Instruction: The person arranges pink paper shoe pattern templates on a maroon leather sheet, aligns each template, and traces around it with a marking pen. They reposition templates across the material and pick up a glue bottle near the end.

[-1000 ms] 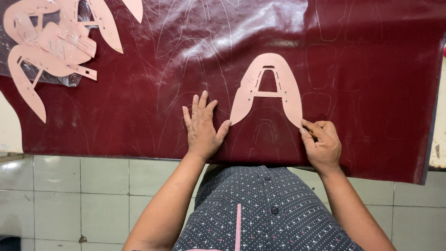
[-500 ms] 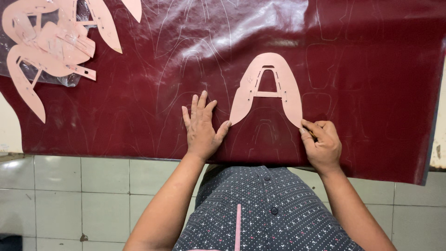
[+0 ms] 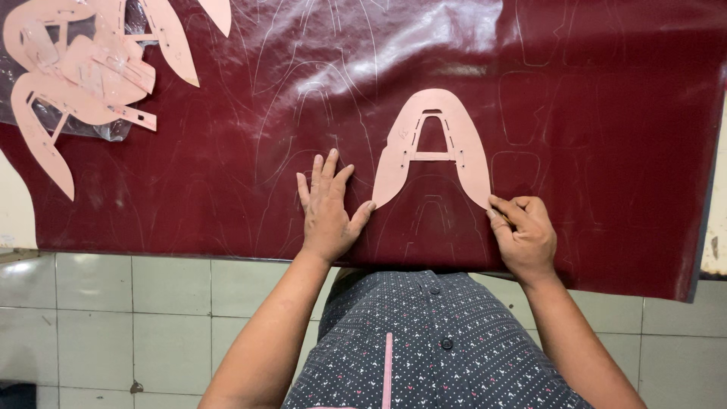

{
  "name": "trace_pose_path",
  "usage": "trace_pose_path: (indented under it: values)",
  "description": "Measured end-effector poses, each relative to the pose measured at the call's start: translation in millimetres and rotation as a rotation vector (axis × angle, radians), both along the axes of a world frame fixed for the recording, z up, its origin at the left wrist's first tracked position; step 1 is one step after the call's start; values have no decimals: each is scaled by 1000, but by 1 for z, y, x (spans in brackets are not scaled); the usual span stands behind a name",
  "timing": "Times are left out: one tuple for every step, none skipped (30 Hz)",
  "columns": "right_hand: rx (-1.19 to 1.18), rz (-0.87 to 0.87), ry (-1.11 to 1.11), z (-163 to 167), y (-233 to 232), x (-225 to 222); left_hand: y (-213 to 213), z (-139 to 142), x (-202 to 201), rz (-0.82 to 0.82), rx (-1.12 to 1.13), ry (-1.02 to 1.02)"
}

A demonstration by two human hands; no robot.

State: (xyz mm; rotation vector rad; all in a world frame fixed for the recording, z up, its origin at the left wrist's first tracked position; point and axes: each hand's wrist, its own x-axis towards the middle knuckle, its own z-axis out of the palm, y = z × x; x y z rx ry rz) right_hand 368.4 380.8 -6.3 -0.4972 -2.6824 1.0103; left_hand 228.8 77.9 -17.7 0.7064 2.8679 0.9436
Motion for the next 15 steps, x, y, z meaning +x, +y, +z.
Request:
trace_pose_path:
  values:
    - [0,-4,-1,0,0,0,0,0,0,0,1,-6]
    - [-1,-6,0,0,-1,0,0,1,0,0,1,-11]
    - [-1,-8,2,0,-1,0,0,1,0,0,3,-16]
    - [-1,-9,5,0,-1,-1,0,1,0,1,4,-16]
    - [8,-8,12,0,-1,-1,0,1,0,3,4,-17]
    - [15,-7,17,0,-1,-1,0,2,0,4,4,-19]
    - [24,-6,24,0,-1,-1,0,2,0,8,-5,-17]
    - [21,-11,20,0,-1,-1,0,2,0,11,-13,-15]
    - [18,-16,15,0,-1,-1,1,1,0,14,-22,-13]
    - [15,-21,9,0,-1,0,1,1,1,16,-21,-12]
    - [10,-20,14,1,-1,0,2,1,1,19,-20,-10]
    - [5,-19,18,1,-2,0,1,1,0,22,-19,-8]
    - [0,-19,22,1,-2,1,2,1,0,22,-22,-7]
    - [-5,-16,28,1,-2,1,2,1,0,22,-25,-7]
    - [-8,-12,33,2,-2,1,2,0,0,21,-28,-6]
